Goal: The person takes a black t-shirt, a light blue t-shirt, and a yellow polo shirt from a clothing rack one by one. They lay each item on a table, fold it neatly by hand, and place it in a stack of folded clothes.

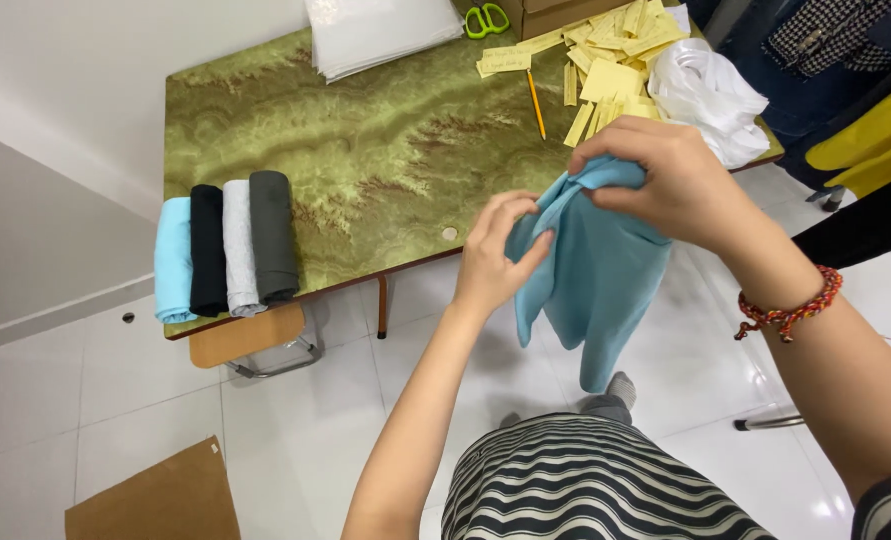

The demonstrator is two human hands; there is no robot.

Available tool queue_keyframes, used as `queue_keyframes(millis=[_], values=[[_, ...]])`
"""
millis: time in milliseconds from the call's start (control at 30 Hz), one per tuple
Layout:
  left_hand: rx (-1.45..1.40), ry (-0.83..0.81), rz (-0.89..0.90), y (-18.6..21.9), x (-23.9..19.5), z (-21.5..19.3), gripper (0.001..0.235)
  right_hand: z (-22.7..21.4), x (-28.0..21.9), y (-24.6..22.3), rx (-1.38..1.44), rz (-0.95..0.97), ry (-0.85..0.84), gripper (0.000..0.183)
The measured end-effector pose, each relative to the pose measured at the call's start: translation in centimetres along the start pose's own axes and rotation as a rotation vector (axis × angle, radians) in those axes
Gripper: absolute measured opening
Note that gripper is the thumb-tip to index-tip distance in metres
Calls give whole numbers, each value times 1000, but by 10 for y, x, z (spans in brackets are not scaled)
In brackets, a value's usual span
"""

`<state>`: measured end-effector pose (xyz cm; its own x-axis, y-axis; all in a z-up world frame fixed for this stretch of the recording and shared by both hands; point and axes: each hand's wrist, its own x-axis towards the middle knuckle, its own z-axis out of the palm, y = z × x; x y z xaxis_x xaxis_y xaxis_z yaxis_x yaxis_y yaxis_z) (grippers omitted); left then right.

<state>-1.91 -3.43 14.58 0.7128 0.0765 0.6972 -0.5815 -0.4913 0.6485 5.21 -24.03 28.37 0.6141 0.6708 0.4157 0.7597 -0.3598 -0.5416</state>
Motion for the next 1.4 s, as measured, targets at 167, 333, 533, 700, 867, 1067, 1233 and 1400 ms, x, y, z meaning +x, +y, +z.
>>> queue_keyframes(millis=[167, 333, 533, 700, 867, 1067, 1233, 1400], values=[[109, -91, -52, -22, -43, 6, 30, -25, -1, 20, -87, -109, -82, 34], [196, -222, -174, -64, -79, 17, 33, -38, -6, 21, -86, -131, -81, 30], [262, -559, -525, -106, -103, 22, 43, -51, -17, 21, -94, 143, -45, 52], [454, -468, -401, -167, -121, 13, 32, -63, -32, 71, -307, 226, -37, 60], [318, -259, -333, -140, -66, -49, 17, -56, -60, 136, -342, 516, 0, 49], [247, -261, -300, -94, -31, -62, 9, -37, -86, 216, -370, 485, 190, 41], [245, -247, -337, -91, -33, -75, 9, -27, -82, 204, -368, 485, 211, 37], [333, -185, -345, -119, -46, -107, 11, -19, -52, 143, -150, 495, -34, 35]])
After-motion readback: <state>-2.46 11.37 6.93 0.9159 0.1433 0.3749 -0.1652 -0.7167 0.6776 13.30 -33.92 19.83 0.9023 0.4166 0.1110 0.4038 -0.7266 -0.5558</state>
